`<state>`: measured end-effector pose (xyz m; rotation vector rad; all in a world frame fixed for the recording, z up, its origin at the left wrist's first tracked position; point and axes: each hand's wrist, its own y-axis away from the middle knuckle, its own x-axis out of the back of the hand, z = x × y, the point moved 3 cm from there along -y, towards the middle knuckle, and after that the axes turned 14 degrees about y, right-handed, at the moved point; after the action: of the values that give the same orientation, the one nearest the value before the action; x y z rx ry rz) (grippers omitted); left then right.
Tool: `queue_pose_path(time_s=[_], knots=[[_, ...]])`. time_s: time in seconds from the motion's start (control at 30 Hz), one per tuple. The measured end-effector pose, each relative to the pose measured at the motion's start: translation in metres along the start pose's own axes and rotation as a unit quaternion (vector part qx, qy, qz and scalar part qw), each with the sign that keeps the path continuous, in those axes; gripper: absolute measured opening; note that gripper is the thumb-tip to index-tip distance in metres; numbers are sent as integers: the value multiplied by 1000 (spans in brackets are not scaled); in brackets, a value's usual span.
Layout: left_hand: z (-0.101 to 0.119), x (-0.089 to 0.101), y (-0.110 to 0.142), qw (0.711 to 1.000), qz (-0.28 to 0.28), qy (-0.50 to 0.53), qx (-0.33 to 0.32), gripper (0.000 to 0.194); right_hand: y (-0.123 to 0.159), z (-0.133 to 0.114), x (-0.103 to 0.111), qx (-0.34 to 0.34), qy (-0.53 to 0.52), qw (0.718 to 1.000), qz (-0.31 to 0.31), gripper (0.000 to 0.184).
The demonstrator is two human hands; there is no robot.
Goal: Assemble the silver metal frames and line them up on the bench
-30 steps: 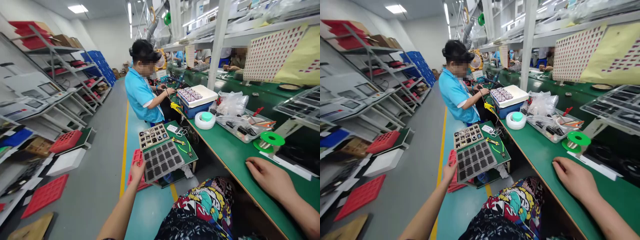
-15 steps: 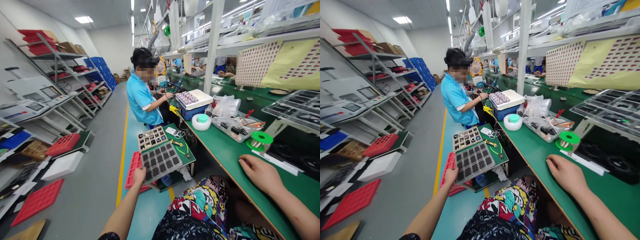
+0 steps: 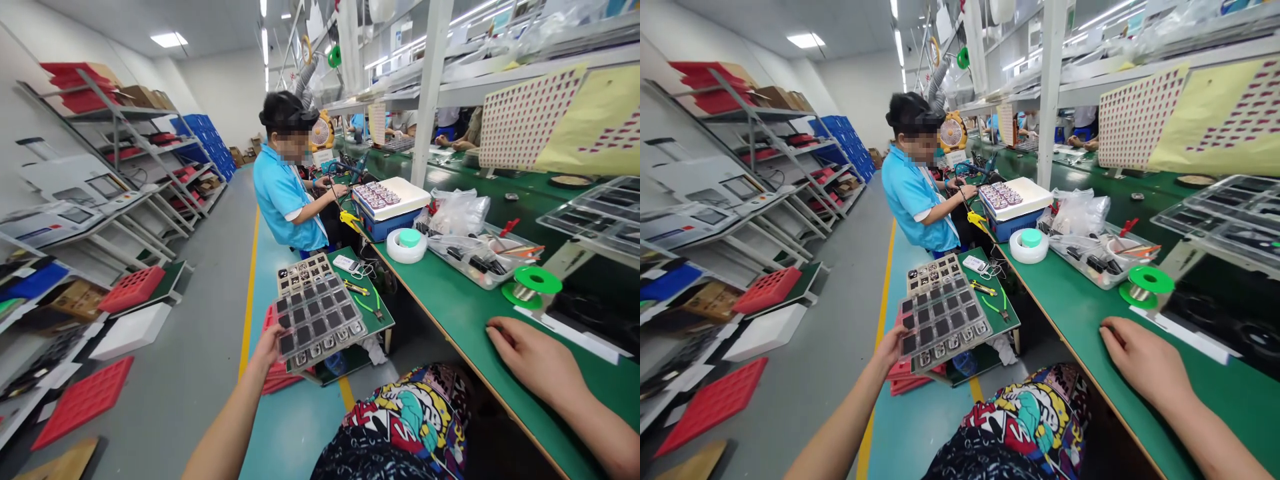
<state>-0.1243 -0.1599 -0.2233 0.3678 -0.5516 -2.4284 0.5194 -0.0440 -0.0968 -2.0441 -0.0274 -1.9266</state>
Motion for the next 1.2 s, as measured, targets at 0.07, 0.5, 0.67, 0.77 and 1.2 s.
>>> queue_pose_path(time_s=[0.07,0.5,0.67,0.77,1.2], knots=[[10,9,3,999,-7,42,2,33,1,0,0,4,2,1000,7,34],[18,-156,78,931,-319,174,46,43,11,1,5,-4,-100,988,117,29],[8,-243,108,908,-379,145,106,34,15,1,38,-205,-279,930,124,36],[1,-272,117,906,-372,132,153,33,12,3,72,-175,-205,940,211,33],[-39,-297,123,875,-443,74,178,43,22,-73,72,230,-60,971,27,45]])
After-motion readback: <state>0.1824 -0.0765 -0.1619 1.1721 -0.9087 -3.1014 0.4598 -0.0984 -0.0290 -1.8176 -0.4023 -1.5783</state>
